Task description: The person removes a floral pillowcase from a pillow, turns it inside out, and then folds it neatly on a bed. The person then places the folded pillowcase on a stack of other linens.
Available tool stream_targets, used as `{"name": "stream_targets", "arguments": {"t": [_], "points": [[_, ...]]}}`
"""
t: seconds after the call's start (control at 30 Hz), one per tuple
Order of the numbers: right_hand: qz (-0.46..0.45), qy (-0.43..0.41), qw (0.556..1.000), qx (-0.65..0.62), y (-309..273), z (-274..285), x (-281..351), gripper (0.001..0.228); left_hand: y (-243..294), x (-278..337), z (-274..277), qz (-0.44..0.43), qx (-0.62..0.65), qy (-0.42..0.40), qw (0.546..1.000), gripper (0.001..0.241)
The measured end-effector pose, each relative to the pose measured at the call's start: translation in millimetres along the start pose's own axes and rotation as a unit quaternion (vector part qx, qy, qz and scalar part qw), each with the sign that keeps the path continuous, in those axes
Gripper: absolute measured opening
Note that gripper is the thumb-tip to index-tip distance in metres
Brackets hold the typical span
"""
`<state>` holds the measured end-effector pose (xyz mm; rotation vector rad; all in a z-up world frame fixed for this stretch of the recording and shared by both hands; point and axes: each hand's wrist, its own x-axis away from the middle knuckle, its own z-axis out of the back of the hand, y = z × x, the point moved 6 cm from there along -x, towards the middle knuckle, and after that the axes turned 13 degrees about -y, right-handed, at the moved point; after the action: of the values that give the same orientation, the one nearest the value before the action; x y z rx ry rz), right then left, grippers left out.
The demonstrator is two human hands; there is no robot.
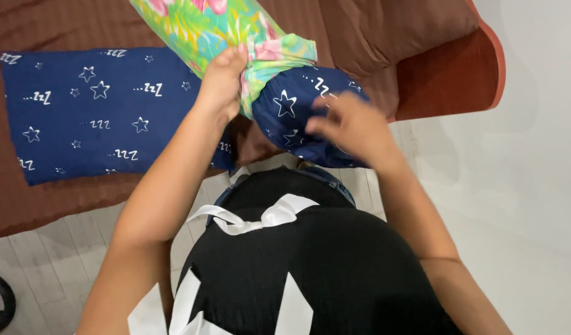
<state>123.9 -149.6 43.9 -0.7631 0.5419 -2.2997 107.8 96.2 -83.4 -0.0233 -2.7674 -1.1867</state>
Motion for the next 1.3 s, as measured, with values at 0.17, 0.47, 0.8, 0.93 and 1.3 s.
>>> {"name": "stream_targets", "arguments": {"t": [0.17, 0.47, 0.8, 0.93, 1.3], "points": [[-0.037, 0.091, 0.991, -0.090, 105, -13, -81, 0.045, -34, 19, 5, 0.030, 0.031, -0.005, 0.999, 0.025], [-0.184, -0.134, 0.940, -0.253, 225, -146, -106, 0.073, -46, 49, -23, 0.054, 0.066, -0.094, 0.992, 0.026], [0.012, 0.104, 0.914, -0.392, 177, -109, -62, 0.021, 15, 86, 39, -0.082, -0.635, 0.234, 0.732, 0.019], [-0.005, 0.118, 0.916, -0.385, 155, -94, -44, 0.020, 28, 89, -63, -0.253, -0.691, 0.070, 0.674, 0.043], [0.157, 0.227, 0.958, -0.073, 64, -54, 1, 0.021, 29, 22, 25, 0.058, -0.781, 0.188, 0.593, 0.028]]}}
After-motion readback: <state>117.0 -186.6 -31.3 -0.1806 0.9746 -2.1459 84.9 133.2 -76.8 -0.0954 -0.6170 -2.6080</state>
